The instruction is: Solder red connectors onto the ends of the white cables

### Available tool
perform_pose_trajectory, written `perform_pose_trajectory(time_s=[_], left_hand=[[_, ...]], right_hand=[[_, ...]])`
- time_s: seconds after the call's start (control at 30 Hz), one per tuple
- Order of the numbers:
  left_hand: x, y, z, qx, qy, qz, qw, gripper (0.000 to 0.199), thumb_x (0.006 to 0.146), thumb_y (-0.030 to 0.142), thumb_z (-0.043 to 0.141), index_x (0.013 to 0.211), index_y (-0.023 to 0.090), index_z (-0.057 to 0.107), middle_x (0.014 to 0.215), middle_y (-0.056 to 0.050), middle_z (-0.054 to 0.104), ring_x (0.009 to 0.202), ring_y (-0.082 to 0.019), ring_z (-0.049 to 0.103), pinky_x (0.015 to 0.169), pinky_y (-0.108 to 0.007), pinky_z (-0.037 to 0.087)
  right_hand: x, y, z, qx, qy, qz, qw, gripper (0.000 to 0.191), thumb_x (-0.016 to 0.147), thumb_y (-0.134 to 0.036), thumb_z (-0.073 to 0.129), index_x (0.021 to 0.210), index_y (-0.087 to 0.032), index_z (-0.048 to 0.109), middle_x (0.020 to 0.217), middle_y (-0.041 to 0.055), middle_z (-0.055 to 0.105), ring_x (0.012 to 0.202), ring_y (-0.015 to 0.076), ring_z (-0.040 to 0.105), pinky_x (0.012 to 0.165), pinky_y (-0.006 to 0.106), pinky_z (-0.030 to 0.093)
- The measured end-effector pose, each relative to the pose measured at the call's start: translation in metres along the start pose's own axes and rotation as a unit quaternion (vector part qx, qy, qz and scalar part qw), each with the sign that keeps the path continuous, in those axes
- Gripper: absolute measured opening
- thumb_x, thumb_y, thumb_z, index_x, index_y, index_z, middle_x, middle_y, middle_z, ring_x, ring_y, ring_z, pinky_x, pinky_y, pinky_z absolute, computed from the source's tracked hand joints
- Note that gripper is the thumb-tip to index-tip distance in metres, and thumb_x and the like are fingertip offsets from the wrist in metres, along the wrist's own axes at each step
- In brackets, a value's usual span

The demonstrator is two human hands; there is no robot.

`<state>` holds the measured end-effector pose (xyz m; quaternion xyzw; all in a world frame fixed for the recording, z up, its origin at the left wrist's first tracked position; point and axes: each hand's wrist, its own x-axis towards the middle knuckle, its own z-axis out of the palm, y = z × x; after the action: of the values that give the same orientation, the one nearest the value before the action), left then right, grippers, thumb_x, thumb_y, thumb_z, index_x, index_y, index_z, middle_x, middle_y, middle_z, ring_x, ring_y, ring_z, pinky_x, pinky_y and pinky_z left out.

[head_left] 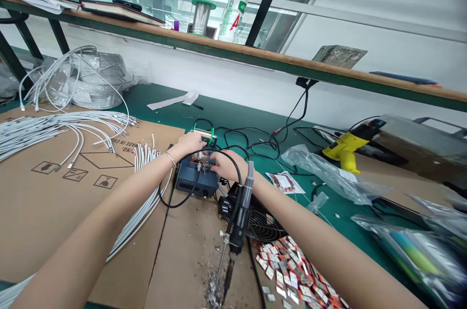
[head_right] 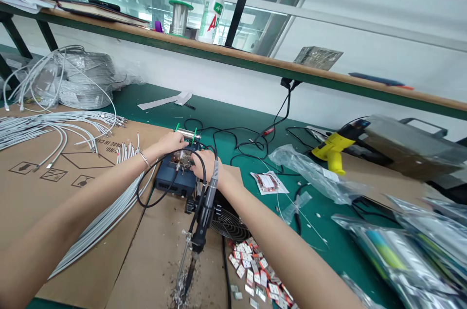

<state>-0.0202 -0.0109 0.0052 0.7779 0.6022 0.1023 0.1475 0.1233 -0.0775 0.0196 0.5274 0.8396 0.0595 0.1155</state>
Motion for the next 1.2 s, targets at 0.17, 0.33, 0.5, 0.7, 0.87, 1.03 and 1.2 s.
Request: perform_pose_trajectory(time_s=[0.17,0.33,0.5,0.7,0.87,1.03,1.2], left_hand=[[0.006,-0.004,0.006,-0.007,0.007,0.012,1.000,0.030,0.091,0.038,0.050,0.092,0.017,0.072,0.101,-0.014,0.074,0.102,-0.029,0.068,0.083,-0.035,0.052],[0.007,-0.003,0.007,-0.003,0.008,0.009,1.000,0.030,0.091,0.038,0.051,0.095,0.018,0.072,0.104,-0.013,0.074,0.105,-0.028,0.067,0.083,-0.033,0.051],[0.004,-0.002,0.003,-0.002,0.003,0.004,1.000,0.030,0.091,0.038,0.050,0.096,0.017,0.071,0.104,-0.014,0.074,0.106,-0.029,0.067,0.081,-0.033,0.051],[0.006,-0.002,0.004,-0.010,0.012,0.010,1.000,0.030,0.090,0.038,0.050,0.092,0.017,0.071,0.102,-0.015,0.074,0.104,-0.030,0.068,0.080,-0.035,0.051],[0.010,-0.002,0.006,-0.013,0.011,0.001,1.000,0.029,0.089,0.039,0.052,0.094,0.017,0.070,0.101,-0.015,0.074,0.105,-0.030,0.067,0.082,-0.034,0.051],[0.012,-0.003,0.007,-0.013,0.009,0.005,1.000,0.028,0.088,0.038,0.053,0.094,0.017,0.071,0.101,-0.015,0.074,0.105,-0.030,0.068,0.083,-0.035,0.052],[0.009,-0.001,0.005,-0.002,0.013,0.000,1.000,0.028,0.089,0.038,0.052,0.092,0.018,0.071,0.102,-0.014,0.074,0.105,-0.028,0.068,0.081,-0.031,0.051]], right_hand=[[-0.001,0.002,0.004,0.001,-0.005,-0.026,1.000,0.024,0.092,-0.016,0.050,0.087,-0.016,0.074,0.094,0.0110,0.072,0.097,0.0238,0.064,0.079,0.027,0.043],[-0.001,0.002,0.006,0.002,0.015,0.001,1.000,0.017,0.091,-0.019,0.057,0.098,-0.014,0.071,0.098,0.0127,0.070,0.099,0.0260,0.063,0.079,0.029,0.043],[0.002,0.003,0.004,0.010,-0.003,-0.032,0.999,0.017,0.092,-0.020,0.056,0.091,-0.018,0.073,0.092,0.0073,0.071,0.094,0.0209,0.064,0.080,0.025,0.042],[-0.001,0.000,0.005,0.004,0.017,-0.001,1.000,0.016,0.091,-0.018,0.056,0.097,-0.013,0.070,0.096,0.0124,0.070,0.098,0.0238,0.062,0.078,0.028,0.041],[0.001,0.005,0.011,0.021,0.007,-0.018,1.000,0.016,0.093,-0.020,0.057,0.099,-0.017,0.071,0.093,0.0061,0.071,0.091,0.0186,0.063,0.076,0.024,0.041],[0.001,0.005,0.011,0.014,0.017,-0.015,1.000,0.018,0.093,-0.019,0.055,0.092,-0.016,0.072,0.094,0.0098,0.071,0.096,0.0220,0.063,0.080,0.026,0.041],[0.002,0.004,0.008,0.015,0.018,-0.002,1.000,0.016,0.089,-0.018,0.061,0.100,-0.014,0.071,0.096,0.0102,0.070,0.095,0.0226,0.064,0.075,0.026,0.041]])
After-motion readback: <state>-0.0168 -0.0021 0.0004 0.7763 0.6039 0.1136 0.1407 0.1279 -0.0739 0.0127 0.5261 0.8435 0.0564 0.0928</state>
